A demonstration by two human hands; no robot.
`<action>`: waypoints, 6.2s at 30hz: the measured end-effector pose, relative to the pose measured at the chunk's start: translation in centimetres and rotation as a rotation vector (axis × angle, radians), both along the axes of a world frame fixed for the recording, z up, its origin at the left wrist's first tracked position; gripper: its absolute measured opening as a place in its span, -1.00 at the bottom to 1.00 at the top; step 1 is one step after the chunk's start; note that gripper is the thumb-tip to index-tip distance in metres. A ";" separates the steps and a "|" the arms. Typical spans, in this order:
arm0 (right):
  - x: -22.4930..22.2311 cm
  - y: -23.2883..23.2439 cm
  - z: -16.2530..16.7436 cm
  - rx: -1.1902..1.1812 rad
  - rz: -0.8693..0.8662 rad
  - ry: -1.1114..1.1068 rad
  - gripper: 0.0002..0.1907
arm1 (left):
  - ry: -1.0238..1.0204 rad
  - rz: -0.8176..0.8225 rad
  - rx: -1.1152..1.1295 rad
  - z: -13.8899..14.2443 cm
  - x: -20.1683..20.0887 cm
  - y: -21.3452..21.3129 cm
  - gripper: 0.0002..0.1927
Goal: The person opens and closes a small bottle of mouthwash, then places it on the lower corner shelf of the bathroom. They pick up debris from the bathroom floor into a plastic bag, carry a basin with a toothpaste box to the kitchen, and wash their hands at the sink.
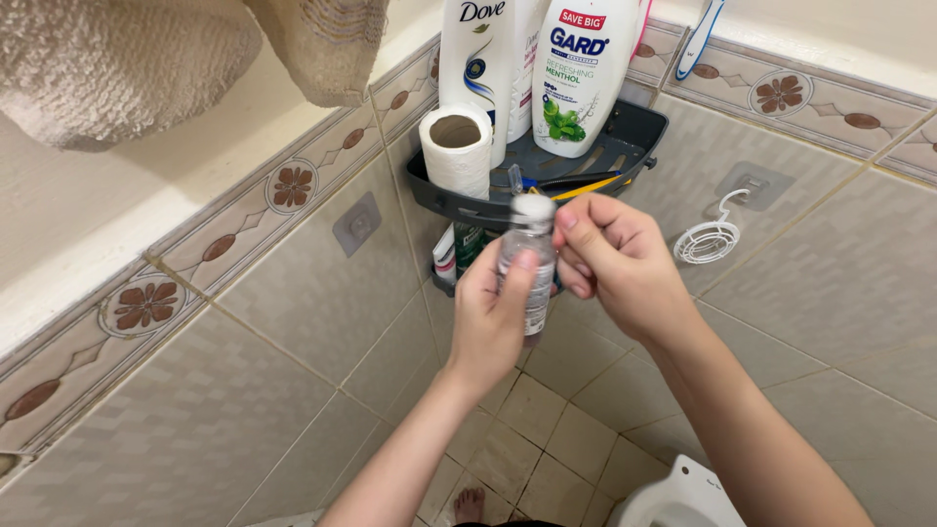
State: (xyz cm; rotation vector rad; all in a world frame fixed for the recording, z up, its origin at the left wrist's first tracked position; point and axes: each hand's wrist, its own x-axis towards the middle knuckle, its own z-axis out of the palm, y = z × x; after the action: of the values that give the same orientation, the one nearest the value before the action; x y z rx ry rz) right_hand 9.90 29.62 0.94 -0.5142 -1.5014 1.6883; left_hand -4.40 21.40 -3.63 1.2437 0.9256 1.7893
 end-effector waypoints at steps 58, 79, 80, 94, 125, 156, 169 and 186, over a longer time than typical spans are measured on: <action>0.9 -1.0 -2.8 -0.082 0.029 0.229 -0.82 | -0.418 -0.293 -0.066 -1.5 -2.1 2.2 -0.45; 0.9 -4.6 2.5 0.414 -0.298 -0.150 -0.68 | 0.030 -0.291 -0.124 0.5 -1.7 -1.0 -0.68; 0.9 -4.7 2.6 0.445 -0.293 -0.146 -0.68 | 0.057 -0.276 -0.064 0.5 -1.7 -1.0 -0.68; 0.1 -5.5 1.9 0.567 -0.507 -0.142 -0.78 | 0.208 -0.184 0.047 1.3 -1.7 -1.9 -0.68; 0.9 -0.7 0.7 -0.362 -0.098 0.086 -0.73 | 0.451 0.360 0.174 2.2 -1.4 -1.2 -0.58; 0.6 -0.7 1.3 -0.215 0.065 -0.166 -0.82 | 0.841 0.556 0.300 2.3 -3.7 -1.3 -0.49; 2.1 -1.8 1.9 0.705 -0.314 -0.646 -0.88 | 0.459 0.143 0.109 1.3 -3.0 -1.9 -0.53; 1.1 -1.5 0.7 0.463 -0.153 -0.464 -0.57 | 0.074 -0.334 -0.088 -0.7 -2.8 -0.6 -0.42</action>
State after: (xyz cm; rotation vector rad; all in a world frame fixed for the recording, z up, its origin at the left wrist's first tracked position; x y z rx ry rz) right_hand 10.98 28.15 1.61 -0.7740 -2.0514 1.0902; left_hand -7.20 20.84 -4.36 1.3277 0.7758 1.4358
